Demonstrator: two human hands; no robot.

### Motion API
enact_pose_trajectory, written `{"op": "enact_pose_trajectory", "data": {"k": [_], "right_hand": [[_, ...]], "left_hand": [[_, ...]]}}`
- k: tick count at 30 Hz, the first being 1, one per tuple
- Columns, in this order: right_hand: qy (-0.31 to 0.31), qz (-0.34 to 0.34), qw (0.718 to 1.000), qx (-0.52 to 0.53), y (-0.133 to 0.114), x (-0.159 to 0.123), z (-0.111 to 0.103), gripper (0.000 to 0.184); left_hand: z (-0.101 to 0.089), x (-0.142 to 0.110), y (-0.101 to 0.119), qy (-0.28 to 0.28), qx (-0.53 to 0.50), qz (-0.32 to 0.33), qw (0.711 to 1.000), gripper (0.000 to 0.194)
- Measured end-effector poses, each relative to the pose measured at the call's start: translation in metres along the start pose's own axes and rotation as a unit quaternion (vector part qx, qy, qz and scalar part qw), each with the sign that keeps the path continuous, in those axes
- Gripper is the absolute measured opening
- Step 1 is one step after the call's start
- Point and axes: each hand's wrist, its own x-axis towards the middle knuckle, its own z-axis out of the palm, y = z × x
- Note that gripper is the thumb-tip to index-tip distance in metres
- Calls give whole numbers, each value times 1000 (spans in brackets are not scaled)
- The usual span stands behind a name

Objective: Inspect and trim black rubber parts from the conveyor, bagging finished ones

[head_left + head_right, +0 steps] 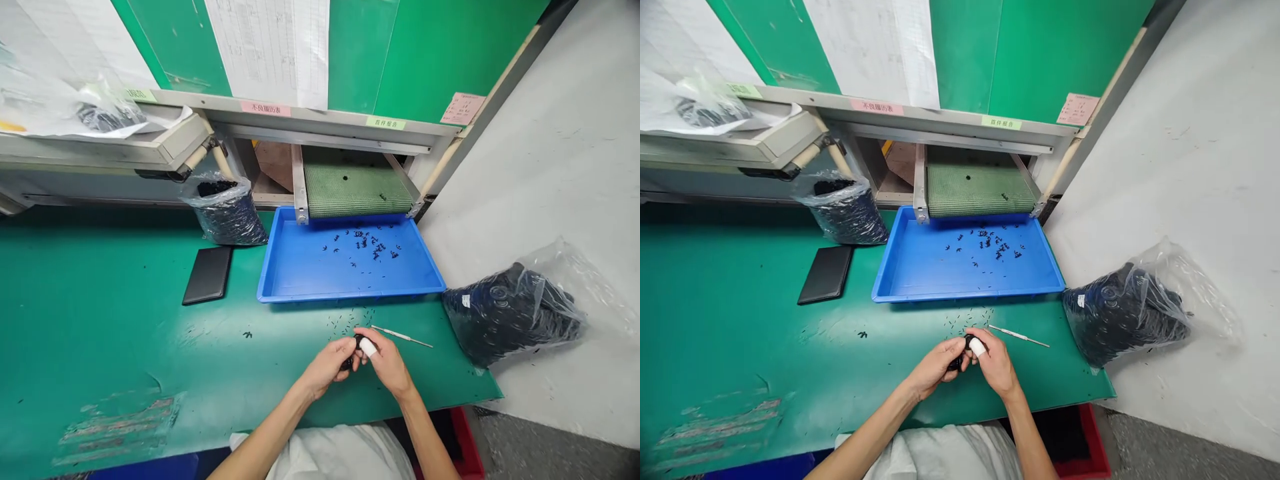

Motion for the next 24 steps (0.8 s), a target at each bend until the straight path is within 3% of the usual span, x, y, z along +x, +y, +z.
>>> {"op": "enact_pose_trajectory", "data": {"k": [4, 7, 12, 15, 19, 24], "right_hand": [[-39, 27, 999, 16, -1, 1, 3, 33], [-15, 62, 998, 3, -1, 1, 10, 25], [25, 34, 997, -62, -1, 0, 21, 27], [26, 37, 998, -53, 0, 1, 21, 28], [-30, 29, 998, -45, -5, 4, 16, 19], [-55, 16, 998, -24, -7, 7, 15, 13]], "left_hand": [[-10, -2, -1, 16, 63, -6, 998, 44], [-12, 1, -5, 64, 57, 4, 996, 42], [-8, 3, -10, 136, 5, 0, 991, 41], [-10, 0, -6, 102, 33, -14, 994, 40], [-18, -7, -1, 53, 57, -46, 996, 43], [-19, -9, -5, 21, 60, -24, 998, 51]]}}
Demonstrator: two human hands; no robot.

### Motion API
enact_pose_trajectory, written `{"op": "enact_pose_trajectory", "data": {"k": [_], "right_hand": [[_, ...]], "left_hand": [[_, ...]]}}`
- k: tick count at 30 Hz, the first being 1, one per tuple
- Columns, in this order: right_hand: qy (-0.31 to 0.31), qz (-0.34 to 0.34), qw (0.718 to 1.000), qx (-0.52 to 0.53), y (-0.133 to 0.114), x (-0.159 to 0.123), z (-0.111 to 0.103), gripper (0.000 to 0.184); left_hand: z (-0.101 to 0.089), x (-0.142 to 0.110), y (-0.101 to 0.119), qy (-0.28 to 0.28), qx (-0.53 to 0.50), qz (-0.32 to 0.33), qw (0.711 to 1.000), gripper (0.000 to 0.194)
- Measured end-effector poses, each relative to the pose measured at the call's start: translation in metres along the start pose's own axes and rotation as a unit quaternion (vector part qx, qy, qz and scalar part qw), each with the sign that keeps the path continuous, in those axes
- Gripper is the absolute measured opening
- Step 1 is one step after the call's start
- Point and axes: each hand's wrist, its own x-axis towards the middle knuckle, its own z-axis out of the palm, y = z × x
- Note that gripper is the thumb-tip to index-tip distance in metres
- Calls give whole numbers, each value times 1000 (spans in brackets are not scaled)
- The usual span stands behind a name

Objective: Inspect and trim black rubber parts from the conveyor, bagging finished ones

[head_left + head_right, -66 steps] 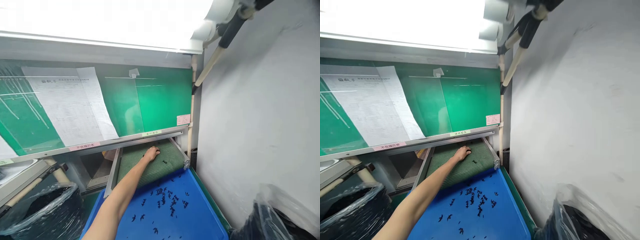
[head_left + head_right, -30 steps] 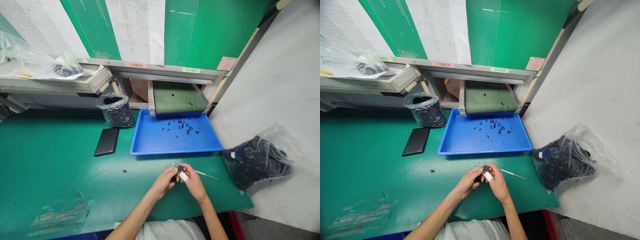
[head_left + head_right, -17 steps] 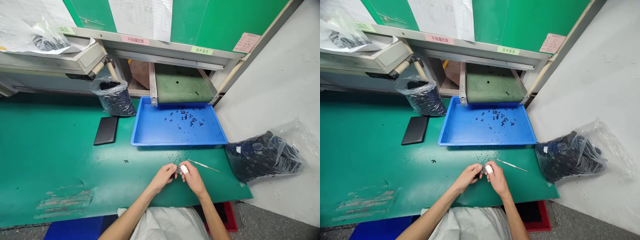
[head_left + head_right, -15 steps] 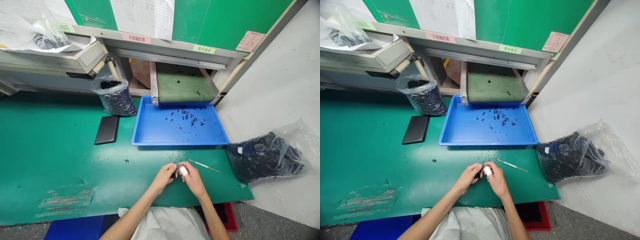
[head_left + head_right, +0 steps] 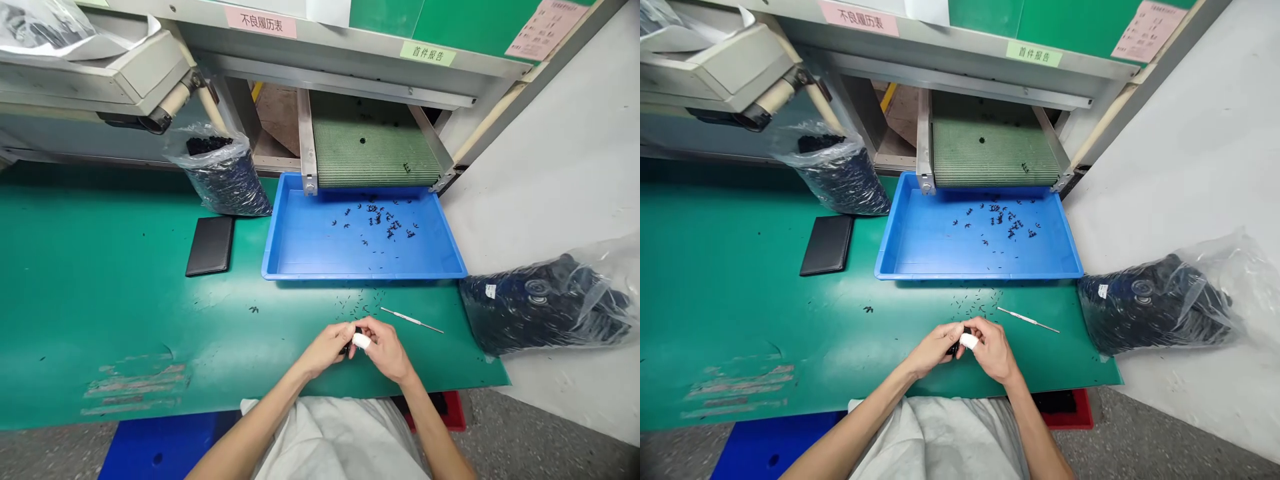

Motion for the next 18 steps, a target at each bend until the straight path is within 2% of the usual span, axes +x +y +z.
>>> {"op": "enact_pose_trajectory", "data": {"k": [4, 7, 10, 13, 15, 18], "right_hand": [[18, 57, 996, 61, 12, 8, 7, 17], [66, 53, 994, 68, 21, 15, 9, 23], [72, -6, 997, -16, 24, 16, 5, 31], [87, -46, 990, -105, 20, 7, 2, 33], [107, 7, 992, -72, 17, 0, 6, 29], [95, 105, 985, 94, 12, -5, 19, 21]], "left_hand": [[2, 6, -7, -9, -81, -11, 997, 45], [1, 14, -14, 28, -201, -11, 979, 39], [-2, 20, -18, 70, -291, -4, 954, 36], [-3, 23, -19, 84, -318, 32, 944, 34], [-1, 23, -20, 88, -323, 57, 941, 34], [4, 25, -21, 94, -305, 79, 944, 36]]}}
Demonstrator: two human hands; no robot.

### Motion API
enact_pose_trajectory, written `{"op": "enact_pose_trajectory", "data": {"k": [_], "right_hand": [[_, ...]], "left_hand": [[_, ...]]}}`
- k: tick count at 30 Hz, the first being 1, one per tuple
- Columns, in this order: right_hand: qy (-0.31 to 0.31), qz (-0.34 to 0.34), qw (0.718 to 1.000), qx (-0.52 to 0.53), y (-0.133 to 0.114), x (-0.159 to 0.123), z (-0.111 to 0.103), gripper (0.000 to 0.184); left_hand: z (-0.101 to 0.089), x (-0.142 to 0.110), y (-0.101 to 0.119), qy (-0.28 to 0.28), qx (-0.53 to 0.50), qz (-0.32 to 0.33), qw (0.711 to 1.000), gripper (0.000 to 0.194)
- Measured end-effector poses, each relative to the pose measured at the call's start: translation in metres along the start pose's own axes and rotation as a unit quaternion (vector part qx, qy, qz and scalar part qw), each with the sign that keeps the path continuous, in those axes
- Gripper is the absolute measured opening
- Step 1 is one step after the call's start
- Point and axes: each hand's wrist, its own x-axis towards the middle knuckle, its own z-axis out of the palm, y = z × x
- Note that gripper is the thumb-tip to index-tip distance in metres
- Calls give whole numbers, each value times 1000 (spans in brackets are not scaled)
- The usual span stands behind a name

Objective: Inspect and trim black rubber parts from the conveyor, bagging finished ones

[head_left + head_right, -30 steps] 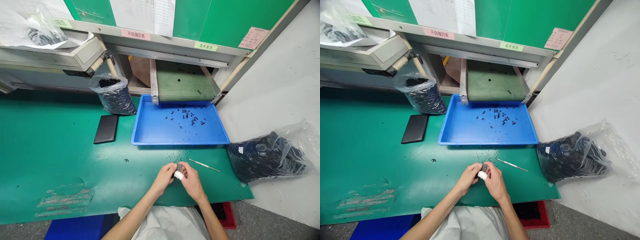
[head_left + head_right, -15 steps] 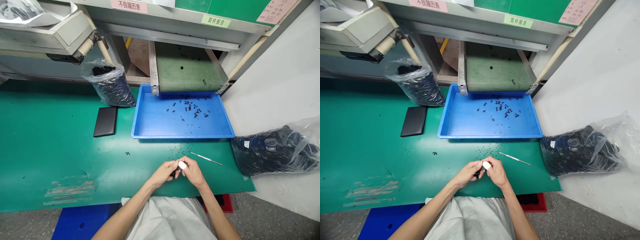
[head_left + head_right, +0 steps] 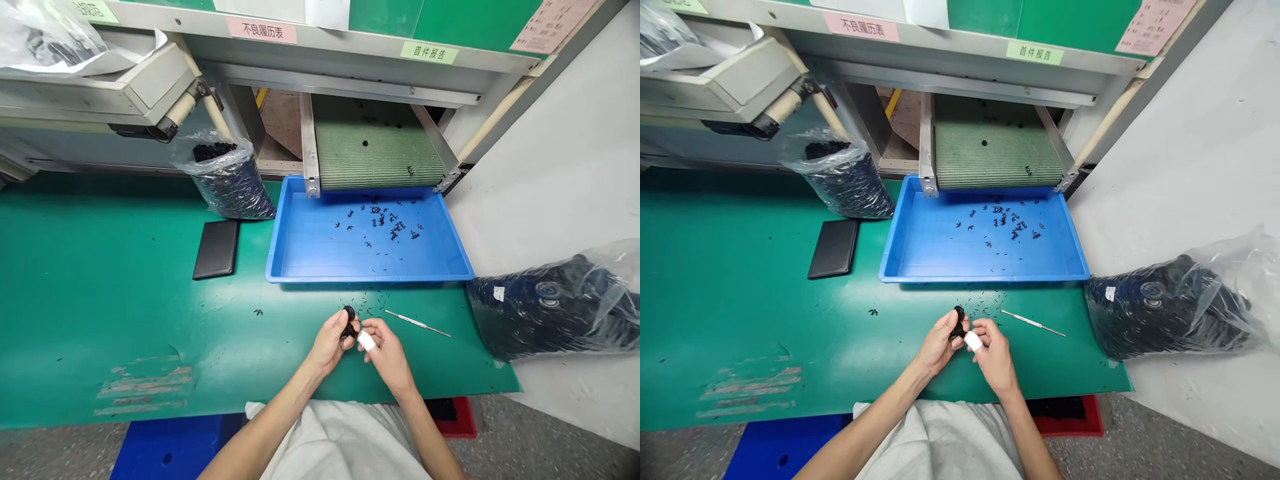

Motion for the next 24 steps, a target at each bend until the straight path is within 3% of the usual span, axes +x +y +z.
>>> {"op": "enact_pose_trajectory", "data": {"k": [4, 7, 12, 18, 21, 24], "right_hand": [[17, 43, 986, 159, -2, 0, 14, 26], [17, 50, 981, 185, -4, 1, 14, 32], [13, 54, 976, 209, -6, -1, 8, 26], [36, 18, 989, 142, -5, 1, 7, 33], [71, 6, 993, 94, -1, 0, 10, 36], [66, -45, 996, 31, 2, -2, 10, 30]], "left_hand": [[2, 0, -5, 1, 35, 18, 999, 39], [2, -1, -6, 3, 42, 19, 999, 40], [1, -2, -5, -21, 56, 13, 998, 44], [5, -1, -5, -7, 2, 1, 1000, 43], [4, 3, -10, 26, -62, -13, 998, 35], [0, 9, -15, 68, -108, -52, 990, 32]]}}
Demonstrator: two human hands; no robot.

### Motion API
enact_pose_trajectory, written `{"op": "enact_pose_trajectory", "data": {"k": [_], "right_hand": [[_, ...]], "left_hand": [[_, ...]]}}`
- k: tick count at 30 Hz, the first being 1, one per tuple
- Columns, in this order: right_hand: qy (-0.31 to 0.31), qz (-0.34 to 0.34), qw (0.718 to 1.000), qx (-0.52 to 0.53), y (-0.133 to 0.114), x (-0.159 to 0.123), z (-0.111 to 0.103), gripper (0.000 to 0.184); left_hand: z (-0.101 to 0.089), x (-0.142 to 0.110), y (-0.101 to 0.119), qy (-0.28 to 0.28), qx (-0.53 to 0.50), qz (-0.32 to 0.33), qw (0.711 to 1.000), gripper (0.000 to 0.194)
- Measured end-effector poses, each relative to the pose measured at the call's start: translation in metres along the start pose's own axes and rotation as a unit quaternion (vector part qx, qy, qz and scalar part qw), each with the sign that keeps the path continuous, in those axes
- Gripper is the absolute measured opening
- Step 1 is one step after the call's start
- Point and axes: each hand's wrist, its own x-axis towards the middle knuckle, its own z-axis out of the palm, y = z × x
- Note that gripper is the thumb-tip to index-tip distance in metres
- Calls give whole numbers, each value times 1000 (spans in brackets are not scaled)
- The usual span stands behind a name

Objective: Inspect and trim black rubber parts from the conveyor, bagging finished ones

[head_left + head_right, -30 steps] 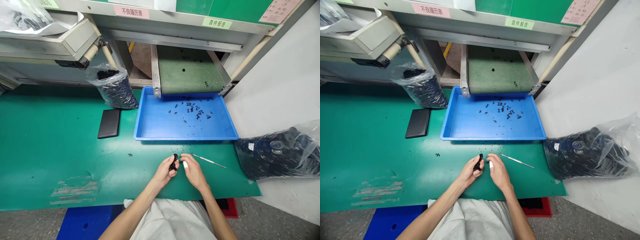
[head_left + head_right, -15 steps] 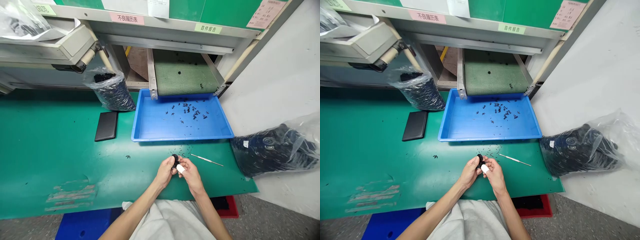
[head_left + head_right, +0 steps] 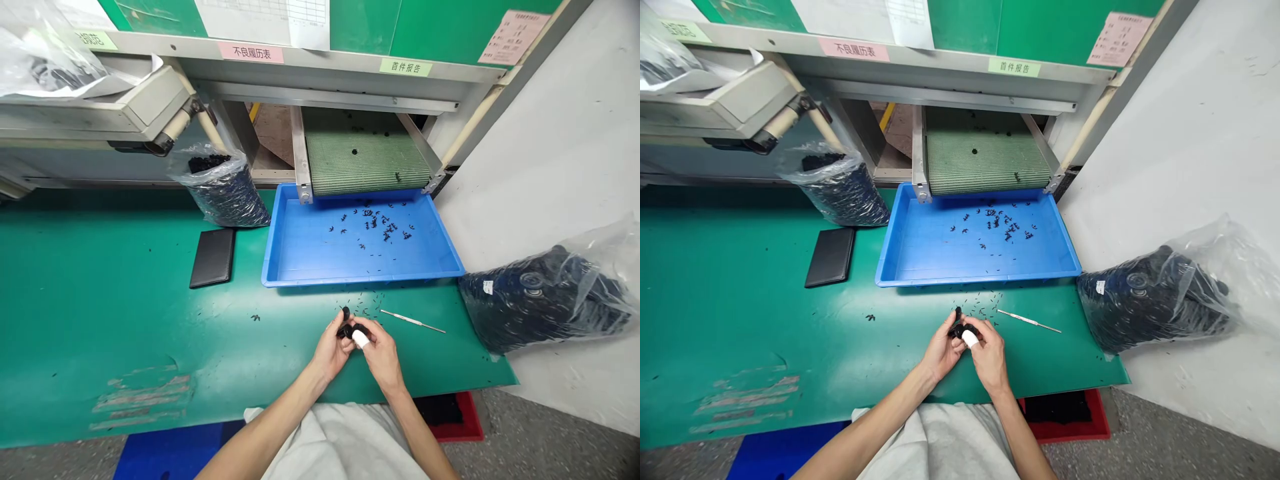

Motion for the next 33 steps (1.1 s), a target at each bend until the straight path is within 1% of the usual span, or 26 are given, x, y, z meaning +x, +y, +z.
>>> {"op": "enact_pose_trajectory", "data": {"k": [2, 4, 6, 8, 9, 11, 15, 17, 19, 21, 22, 24, 26, 29, 31, 33], "right_hand": [[1, -9, 1000, -14, 1, 0, -2, 24], [14, 21, 1000, 10, 2, 2, -4, 21], [23, 56, 996, 59, 3, 3, -6, 19], [28, 71, 993, 89, 2, 4, -8, 20], [31, 70, 993, 87, 1, 4, -9, 22], [25, 53, 997, 45, -1, 2, -11, 23], [-21, 5, 998, -53, 1, 0, -15, 20], [-40, 8, 997, -65, 5, 1, -17, 19], [-55, 26, 997, -46, 8, 3, -18, 22], [-65, 43, 997, -19, 10, 4, -20, 22], [-68, 49, 996, -12, 10, 5, -20, 20], [-67, 48, 997, -12, 8, 5, -22, 11], [-62, 39, 997, -10, 6, 5, -23, 10], [-57, 21, 998, -20, 6, 7, -23, 14], [-60, 24, 998, -12, 10, 10, -22, 15], [-57, 20, 998, -9, 15, 13, -24, 18]], "left_hand": [[-3, 3, -2, 4, -13, -21, 1000, 30], [-4, 3, -2, -3, 1, -22, 1000, 29], [-2, 0, -3, -6, 37, -8, 999, 30], [2, -5, -4, -9, 87, 7, 996, 31], [4, -7, -4, -12, 115, 15, 993, 32], [9, -13, -5, -10, 181, 37, 983, 34], [11, -18, -5, 9, 307, 87, 948, 39], [9, -18, -5, 10, 343, 97, 934, 40], [7, -18, -6, 2, 366, 102, 925, 40], [6, -18, -6, -15, 381, 108, 918, 40], [6, -18, -5, -24, 384, 109, 916, 40], [8, -18, -6, -37, 385, 107, 916, 40], [10, -18, -7, -41, 379, 104, 919, 40], [12, -16, -9, -30, 369, 108, 923, 42], [12, -14, -8, -19, 360, 107, 926, 42], [11, -11, -7, -2, 350, 91, 932, 43]]}}
